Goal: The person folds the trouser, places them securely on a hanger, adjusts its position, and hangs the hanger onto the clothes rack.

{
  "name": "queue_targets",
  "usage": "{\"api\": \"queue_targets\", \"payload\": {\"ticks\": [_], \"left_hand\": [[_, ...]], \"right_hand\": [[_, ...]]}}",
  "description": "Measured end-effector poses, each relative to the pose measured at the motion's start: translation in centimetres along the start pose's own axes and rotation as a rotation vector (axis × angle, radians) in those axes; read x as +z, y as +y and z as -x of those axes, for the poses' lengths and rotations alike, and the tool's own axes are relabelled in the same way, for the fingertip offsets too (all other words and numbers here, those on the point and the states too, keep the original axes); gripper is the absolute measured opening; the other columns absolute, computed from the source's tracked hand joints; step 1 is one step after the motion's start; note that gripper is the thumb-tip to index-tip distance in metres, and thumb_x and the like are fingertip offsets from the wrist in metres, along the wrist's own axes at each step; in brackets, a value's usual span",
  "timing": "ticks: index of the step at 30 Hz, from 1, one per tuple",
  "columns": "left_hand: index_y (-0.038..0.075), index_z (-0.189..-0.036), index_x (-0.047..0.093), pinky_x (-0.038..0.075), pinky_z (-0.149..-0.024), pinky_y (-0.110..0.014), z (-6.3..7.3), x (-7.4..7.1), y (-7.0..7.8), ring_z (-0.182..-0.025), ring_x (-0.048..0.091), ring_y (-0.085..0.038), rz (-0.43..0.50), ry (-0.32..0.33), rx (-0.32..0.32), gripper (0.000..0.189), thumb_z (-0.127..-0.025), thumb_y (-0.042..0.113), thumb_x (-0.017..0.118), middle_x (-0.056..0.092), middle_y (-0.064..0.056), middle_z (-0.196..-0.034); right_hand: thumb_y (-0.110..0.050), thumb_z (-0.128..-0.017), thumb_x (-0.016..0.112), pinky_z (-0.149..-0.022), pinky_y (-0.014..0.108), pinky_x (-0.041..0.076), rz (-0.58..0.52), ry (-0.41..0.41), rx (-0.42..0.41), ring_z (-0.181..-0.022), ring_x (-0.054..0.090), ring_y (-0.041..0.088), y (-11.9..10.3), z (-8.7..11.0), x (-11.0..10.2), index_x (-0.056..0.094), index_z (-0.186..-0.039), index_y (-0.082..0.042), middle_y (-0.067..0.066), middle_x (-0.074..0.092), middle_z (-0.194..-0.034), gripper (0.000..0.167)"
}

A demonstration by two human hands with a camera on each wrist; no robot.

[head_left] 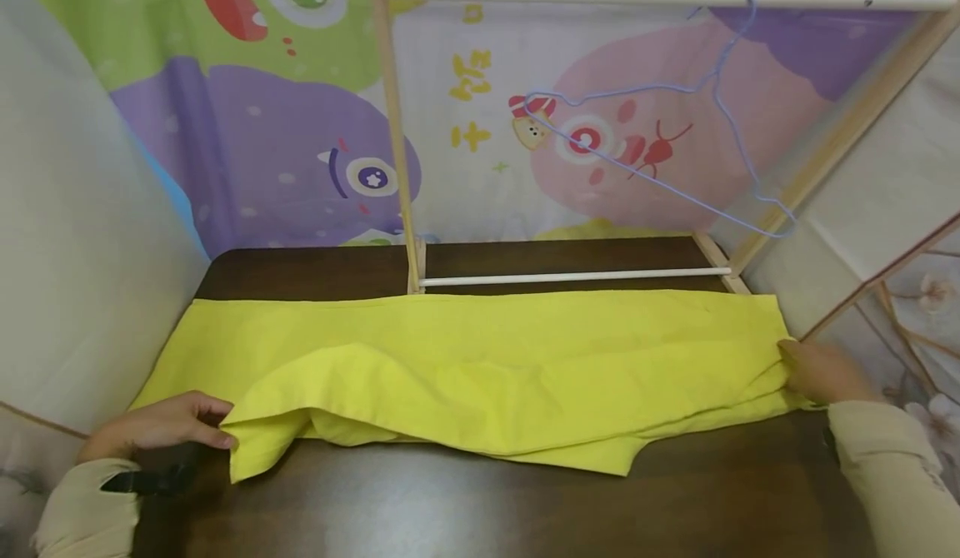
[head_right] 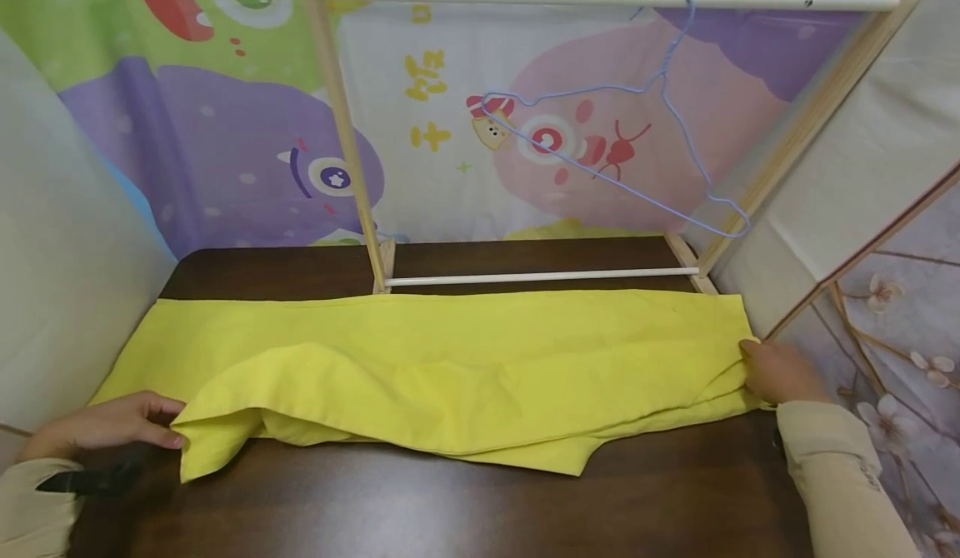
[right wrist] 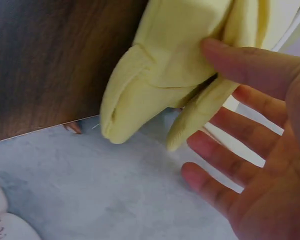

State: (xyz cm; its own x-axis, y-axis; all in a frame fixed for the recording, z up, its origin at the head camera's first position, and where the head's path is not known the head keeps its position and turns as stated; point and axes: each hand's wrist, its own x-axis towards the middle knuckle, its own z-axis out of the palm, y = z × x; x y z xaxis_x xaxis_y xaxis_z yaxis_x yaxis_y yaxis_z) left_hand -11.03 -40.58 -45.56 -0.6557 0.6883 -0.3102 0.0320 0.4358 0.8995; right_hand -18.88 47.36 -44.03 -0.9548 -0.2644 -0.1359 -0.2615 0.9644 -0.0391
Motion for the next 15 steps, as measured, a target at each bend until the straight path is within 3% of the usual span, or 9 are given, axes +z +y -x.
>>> {"api": "queue_targets", "payload": {"ticks": [4, 6, 9, 11, 12, 15], "left_hand": [[-0.01, -0.083, 0.054, 0.032, -0.053, -0.023, 0.0, 0.3, 0.2, -0.066, 0.041, 0.004, -0.047, 0.106, -0.064, 0.021, -0.095, 0.007, 0.058, 0.044, 0.014, -0.071], [-0.015, -0.09, 0.055, 0.037, -0.056, -0.02, 0.2, 0.2, 0.5, -0.069, 0.044, 0.007, -0.102, 0.162, -0.115, 0.026, -0.097, 0.01, 0.057, 0.052, 0.01, -0.076], [-0.024, -0.108, 0.049, 0.048, -0.066, -0.02, 1.0, -0.5, 1.5, -0.075, 0.049, 0.011, -0.169, 0.236, -0.207, 0.04, -0.1, 0.015, 0.053, 0.061, -0.004, -0.088], [-0.022, -0.115, 0.047, 0.049, -0.069, -0.022, 1.8, -1.2, 2.4, -0.077, 0.052, 0.008, -0.219, 0.296, -0.222, 0.039, -0.101, 0.014, 0.05, 0.063, -0.008, -0.092], [-0.019, -0.118, 0.048, 0.049, -0.068, -0.022, 2.3, -1.6, 2.8, -0.076, 0.053, 0.008, -0.25, 0.337, -0.227, 0.036, -0.102, 0.013, 0.049, 0.065, -0.005, -0.093], [-0.007, -0.102, 0.054, 0.043, -0.06, -0.024, 3.6, -2.9, 3.6, -0.07, 0.051, -0.002, -0.354, 0.499, -0.209, 0.018, -0.102, 0.009, 0.048, 0.058, 0.011, -0.079]], "right_hand": [[-0.006, -0.072, 0.063, -0.068, 0.057, 0.05, 0.005, 0.027, 0.033, -0.075, 0.064, 0.046, 0.4, 0.5, 0.4, 0.063, -0.109, 0.01, 0.029, 0.068, -0.094, 0.04], [-0.006, -0.075, 0.063, -0.067, 0.058, 0.05, 0.02, 0.068, 0.048, -0.074, 0.063, 0.048, 0.1, 0.8, 0.3, 0.066, -0.105, 0.009, 0.029, 0.068, -0.092, 0.034], [-0.006, -0.078, 0.063, -0.053, 0.056, 0.046, 0.046, 0.18, 0.074, -0.061, 0.06, 0.044, -0.7, 1.1, 0.0, 0.068, -0.086, 0.004, 0.026, 0.066, -0.073, 0.014], [-0.006, -0.077, 0.064, -0.044, 0.054, 0.041, 0.071, 0.266, 0.086, -0.051, 0.055, 0.041, -1.3, 1.3, -0.3, 0.065, -0.073, 0.002, 0.022, 0.06, -0.06, 0.008], [-0.006, -0.076, 0.065, -0.04, 0.053, 0.039, 0.077, 0.3, 0.097, -0.047, 0.052, 0.039, -1.5, 1.3, -0.4, 0.062, -0.068, 0.001, 0.02, 0.056, -0.055, 0.011], [-0.005, -0.076, 0.062, -0.035, 0.052, 0.034, 0.078, 0.375, 0.142, -0.041, 0.047, 0.038, -2.1, 1.5, -1.3, 0.056, -0.06, 0.002, 0.019, 0.05, -0.048, 0.018]]}}
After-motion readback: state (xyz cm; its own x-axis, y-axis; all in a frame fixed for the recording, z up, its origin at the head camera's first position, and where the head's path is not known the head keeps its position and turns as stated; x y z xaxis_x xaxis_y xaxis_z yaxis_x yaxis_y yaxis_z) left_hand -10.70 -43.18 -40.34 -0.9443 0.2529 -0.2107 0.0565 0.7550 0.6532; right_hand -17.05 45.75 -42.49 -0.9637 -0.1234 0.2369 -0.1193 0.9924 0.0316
